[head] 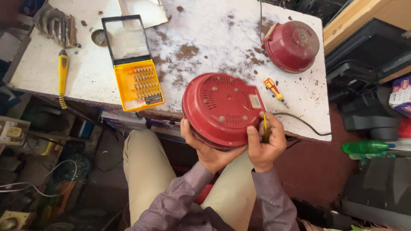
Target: The person uses a screwdriver to remove screws from the casing of a red electric heater. They systematically loosen and remove multiple screws from the bottom and side of the device while holding it steady on a workbench.
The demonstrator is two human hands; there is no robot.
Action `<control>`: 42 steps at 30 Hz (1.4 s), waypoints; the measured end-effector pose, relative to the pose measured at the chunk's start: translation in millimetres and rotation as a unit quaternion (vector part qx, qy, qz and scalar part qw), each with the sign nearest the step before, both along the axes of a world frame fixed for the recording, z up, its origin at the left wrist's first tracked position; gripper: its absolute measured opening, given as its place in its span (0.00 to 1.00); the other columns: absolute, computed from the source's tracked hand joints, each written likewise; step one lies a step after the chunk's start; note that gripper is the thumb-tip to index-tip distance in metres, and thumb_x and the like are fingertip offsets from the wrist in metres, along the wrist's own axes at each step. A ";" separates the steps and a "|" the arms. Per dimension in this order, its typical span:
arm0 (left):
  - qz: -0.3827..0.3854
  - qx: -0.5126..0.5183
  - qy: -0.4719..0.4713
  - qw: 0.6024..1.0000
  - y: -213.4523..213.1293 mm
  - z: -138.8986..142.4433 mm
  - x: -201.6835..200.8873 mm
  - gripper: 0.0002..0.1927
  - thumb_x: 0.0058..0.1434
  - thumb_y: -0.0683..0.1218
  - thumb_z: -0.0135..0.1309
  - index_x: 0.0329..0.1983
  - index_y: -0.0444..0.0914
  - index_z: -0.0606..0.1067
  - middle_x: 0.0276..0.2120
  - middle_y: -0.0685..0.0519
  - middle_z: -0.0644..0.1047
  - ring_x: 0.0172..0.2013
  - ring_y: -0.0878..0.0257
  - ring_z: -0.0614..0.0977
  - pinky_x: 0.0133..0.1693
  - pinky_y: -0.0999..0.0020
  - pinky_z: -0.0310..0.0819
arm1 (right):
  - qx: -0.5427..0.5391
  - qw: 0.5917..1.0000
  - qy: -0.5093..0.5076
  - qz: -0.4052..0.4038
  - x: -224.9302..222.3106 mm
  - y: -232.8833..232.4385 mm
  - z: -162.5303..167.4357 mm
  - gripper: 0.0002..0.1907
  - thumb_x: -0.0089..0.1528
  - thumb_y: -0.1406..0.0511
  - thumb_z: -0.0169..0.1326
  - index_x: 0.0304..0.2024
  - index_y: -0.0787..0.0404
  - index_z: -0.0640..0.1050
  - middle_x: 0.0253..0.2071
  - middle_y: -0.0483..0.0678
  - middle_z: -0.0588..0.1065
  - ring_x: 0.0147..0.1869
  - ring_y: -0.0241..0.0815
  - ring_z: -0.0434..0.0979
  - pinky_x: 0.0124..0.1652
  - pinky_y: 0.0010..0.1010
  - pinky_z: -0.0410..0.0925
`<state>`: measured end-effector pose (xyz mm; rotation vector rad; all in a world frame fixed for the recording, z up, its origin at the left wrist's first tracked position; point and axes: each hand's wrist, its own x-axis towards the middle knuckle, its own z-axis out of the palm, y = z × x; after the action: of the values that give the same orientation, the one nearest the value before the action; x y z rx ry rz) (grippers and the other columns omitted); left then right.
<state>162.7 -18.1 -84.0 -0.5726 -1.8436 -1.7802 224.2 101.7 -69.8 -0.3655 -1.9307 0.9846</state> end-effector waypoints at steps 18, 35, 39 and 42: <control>-0.223 0.063 -0.132 0.964 -25.6 -10.7 45.4 0.48 0.51 0.33 0.48 0.75 0.29 0.43 0.68 0.34 0.59 0.71 0.43 0.64 0.72 0.49 0.55 | -0.004 0.996 -0.044 -0.073 -7.2 4.9 24.7 0.11 0.76 0.67 0.49 0.56 0.67 0.77 0.34 0.42 0.72 0.35 0.32 0.68 0.35 0.26 0.63; -0.428 0.313 -0.384 0.756 -45.5 -34.8 -21.7 0.55 0.50 0.27 0.42 0.81 0.47 0.44 0.55 0.40 0.69 0.48 0.58 0.78 0.47 0.66 0.77 | 0.110 0.977 -0.184 0.018 5.2 -97.8 56.7 0.08 0.64 0.73 0.59 0.46 0.64 0.79 0.38 0.52 0.78 0.38 0.47 0.82 0.37 0.33 0.73; -0.403 0.317 -0.385 0.767 -41.3 -37.1 2.6 0.51 0.50 0.26 0.42 0.76 0.48 0.47 0.60 0.46 0.67 0.53 0.58 0.77 0.51 0.65 0.77 | 0.144 0.969 -0.201 -0.019 14.7 -95.7 48.6 0.07 0.63 0.72 0.60 0.44 0.64 0.80 0.35 0.52 0.77 0.36 0.49 0.80 0.36 0.36 0.72; -0.403 0.328 -0.383 0.763 -41.6 -36.0 4.5 0.47 0.54 0.27 0.42 0.76 0.47 0.49 0.60 0.45 0.68 0.54 0.57 0.77 0.55 0.63 0.77 | 0.140 0.969 -0.200 -0.025 14.2 -96.6 42.0 0.07 0.63 0.71 0.61 0.43 0.64 0.80 0.33 0.52 0.77 0.34 0.50 0.80 0.35 0.37 0.71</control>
<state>167.2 -59.7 -120.0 -0.3797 -1.2013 -3.4465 238.4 5.1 -27.7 -0.4717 -2.3772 0.6221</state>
